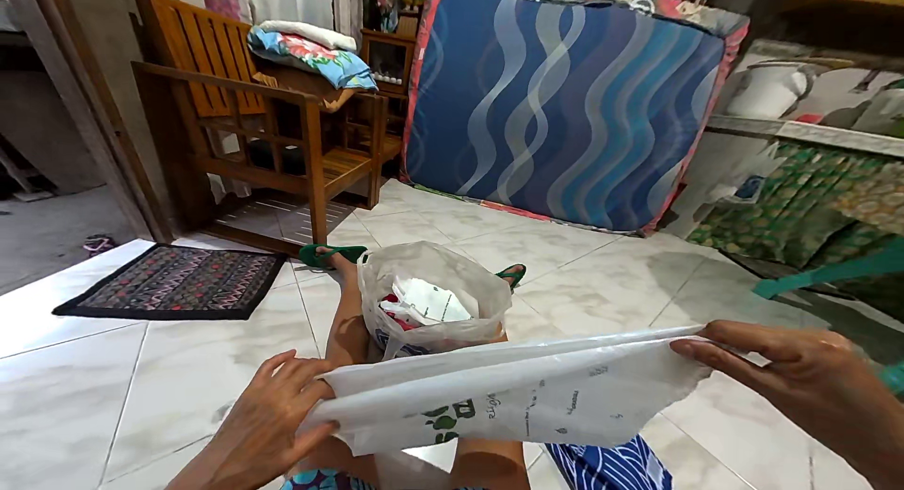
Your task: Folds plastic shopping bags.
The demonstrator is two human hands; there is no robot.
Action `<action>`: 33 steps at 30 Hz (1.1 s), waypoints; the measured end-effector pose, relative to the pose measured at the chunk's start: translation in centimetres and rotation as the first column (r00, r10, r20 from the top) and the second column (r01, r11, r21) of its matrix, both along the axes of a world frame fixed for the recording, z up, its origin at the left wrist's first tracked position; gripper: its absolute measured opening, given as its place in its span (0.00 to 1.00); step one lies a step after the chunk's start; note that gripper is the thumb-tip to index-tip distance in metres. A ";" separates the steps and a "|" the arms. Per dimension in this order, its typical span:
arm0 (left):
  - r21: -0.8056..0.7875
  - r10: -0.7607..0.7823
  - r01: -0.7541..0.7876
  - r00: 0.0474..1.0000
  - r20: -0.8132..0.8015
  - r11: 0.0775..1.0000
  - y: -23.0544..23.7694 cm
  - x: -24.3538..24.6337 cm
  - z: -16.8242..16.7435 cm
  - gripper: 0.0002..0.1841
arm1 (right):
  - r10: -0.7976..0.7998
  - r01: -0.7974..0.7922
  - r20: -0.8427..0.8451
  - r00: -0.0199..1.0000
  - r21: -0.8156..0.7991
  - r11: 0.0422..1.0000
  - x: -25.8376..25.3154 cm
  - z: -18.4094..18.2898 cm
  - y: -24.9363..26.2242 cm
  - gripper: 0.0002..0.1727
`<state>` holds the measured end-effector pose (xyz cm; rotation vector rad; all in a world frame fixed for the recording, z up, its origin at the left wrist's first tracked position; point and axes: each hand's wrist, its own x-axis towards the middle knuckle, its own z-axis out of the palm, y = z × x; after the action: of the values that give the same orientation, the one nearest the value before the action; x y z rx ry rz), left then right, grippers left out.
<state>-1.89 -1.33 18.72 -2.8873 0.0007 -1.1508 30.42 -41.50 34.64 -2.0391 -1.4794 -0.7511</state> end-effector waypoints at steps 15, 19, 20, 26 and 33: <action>-0.919 -0.512 0.191 0.859 -0.013 0.344 8.1 -3.9 10.3 0.07 | 0.432 -0.396 -0.696 0.574 0.227 0.890 1.1 -1.1 -3.0 0.15; -0.883 -0.396 -0.052 0.880 -0.261 0.466 9.7 1.1 12.4 0.01 | 0.342 -0.191 -0.795 0.501 0.284 0.940 4.1 -3.2 0.4 0.20; -0.845 -0.379 -0.105 0.860 -0.342 0.524 10.7 3.0 11.9 0.02 | 0.299 -0.132 -0.825 0.479 0.269 0.954 5.1 -4.3 1.6 0.20; -0.516 -0.175 -0.406 0.633 -0.754 0.755 14.8 13.2 3.4 0.25 | 0.017 0.016 -0.963 0.270 0.022 1.000 10.5 -14.8 6.8 0.16; -0.455 0.037 -0.421 0.764 -0.644 0.785 12.2 14.4 -4.3 0.31 | -0.310 0.222 -0.901 0.305 -0.249 0.943 11.4 -25.4 6.4 0.19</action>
<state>12.51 10.84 14.47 -3.4819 -0.8273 -0.1154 41.79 -35.05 9.28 -2.1409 -0.4537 0.4498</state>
